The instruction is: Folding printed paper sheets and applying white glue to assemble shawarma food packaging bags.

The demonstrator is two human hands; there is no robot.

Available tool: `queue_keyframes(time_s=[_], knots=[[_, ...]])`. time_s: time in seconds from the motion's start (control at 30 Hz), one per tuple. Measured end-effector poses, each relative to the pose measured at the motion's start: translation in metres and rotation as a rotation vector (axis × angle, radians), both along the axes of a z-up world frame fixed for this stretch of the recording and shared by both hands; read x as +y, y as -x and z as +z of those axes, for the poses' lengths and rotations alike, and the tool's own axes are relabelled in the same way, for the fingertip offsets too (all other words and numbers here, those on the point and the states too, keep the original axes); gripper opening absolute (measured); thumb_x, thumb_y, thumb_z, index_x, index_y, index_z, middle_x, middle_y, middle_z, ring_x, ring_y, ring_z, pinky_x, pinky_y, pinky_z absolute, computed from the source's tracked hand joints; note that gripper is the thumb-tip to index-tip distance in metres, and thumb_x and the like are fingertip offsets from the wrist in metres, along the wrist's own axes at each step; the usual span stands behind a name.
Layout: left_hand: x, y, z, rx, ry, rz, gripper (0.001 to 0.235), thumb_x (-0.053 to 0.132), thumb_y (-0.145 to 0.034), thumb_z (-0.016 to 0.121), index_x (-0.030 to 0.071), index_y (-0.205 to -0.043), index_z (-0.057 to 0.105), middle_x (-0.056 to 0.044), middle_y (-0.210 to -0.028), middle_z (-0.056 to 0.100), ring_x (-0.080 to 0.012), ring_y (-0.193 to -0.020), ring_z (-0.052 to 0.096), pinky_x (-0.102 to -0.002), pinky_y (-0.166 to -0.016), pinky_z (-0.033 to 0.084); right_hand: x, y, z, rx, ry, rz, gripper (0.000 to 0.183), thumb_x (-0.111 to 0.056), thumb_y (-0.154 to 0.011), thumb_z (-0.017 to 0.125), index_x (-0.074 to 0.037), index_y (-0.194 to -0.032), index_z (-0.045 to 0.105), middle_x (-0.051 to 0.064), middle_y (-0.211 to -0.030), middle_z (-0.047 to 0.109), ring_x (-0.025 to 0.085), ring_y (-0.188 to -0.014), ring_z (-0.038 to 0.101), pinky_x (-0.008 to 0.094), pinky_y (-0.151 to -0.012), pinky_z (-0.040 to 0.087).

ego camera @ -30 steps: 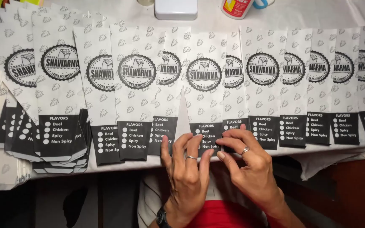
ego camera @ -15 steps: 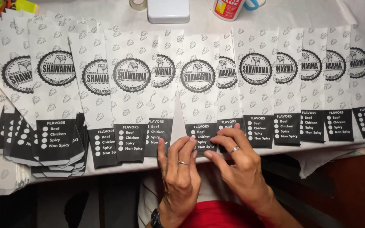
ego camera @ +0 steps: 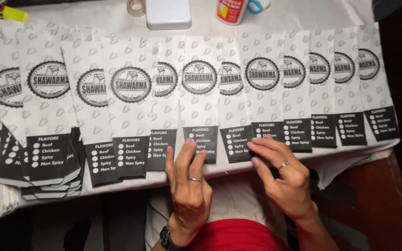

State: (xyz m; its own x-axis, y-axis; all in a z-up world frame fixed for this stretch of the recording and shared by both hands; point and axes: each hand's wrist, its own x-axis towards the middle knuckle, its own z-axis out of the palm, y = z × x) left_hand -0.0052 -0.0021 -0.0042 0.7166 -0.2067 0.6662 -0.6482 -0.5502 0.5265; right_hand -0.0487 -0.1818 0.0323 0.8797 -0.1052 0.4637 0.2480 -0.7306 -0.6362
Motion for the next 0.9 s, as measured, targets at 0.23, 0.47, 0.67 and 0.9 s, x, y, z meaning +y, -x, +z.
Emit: queue_keyframes(time_s=[0.23,0.47,0.67,0.9], knots=[[-0.030,-0.004,0.006,0.057,0.108,-0.242,0.017,-0.009,-0.100,0.058,-0.010,-0.116,0.061,-0.024,-0.118,0.064,-0.0376,-0.109,0.066,-0.053,-0.103,0.053,-0.006,-0.004,-0.019,-0.050,0.001,0.058,0.017,0.006,-0.093,0.067,0.005,-0.110,0.070,0.019,-0.112,0.071,0.027,-0.104,0.071,0.046,-0.114,0.054],[-0.026,-0.013,0.003,0.269,-0.017,-0.328,0.024,0.008,-0.103,0.058,-0.006,-0.122,0.057,-0.022,-0.121,0.058,-0.0382,-0.111,0.058,-0.048,-0.100,0.046,-0.006,-0.006,-0.022,0.038,-0.101,-0.011,0.019,0.001,-0.089,0.074,0.000,-0.107,0.070,0.015,-0.108,0.071,0.025,-0.103,0.069,0.046,-0.120,0.046],[-0.023,-0.010,0.004,0.285,-0.047,-0.373,0.026,-0.004,-0.101,0.050,-0.007,-0.127,0.055,-0.024,-0.128,0.056,-0.0394,-0.120,0.058,-0.049,-0.106,0.047,-0.007,-0.002,-0.021,0.020,-0.096,0.006,0.024,0.011,-0.094,0.059,0.000,-0.112,0.070,0.016,-0.112,0.071,0.027,-0.106,0.071,0.048,-0.120,0.046],[-0.028,0.004,-0.014,0.056,-0.010,-0.315,0.027,-0.012,-0.101,0.046,-0.008,-0.124,0.059,-0.027,-0.131,0.056,-0.0429,-0.120,0.060,-0.059,-0.114,0.046,-0.008,0.013,-0.010,-0.103,-0.165,-0.085,0.030,0.013,-0.094,0.054,0.002,-0.118,0.068,0.017,-0.123,0.072,0.029,-0.120,0.070,0.043,-0.118,0.049]])
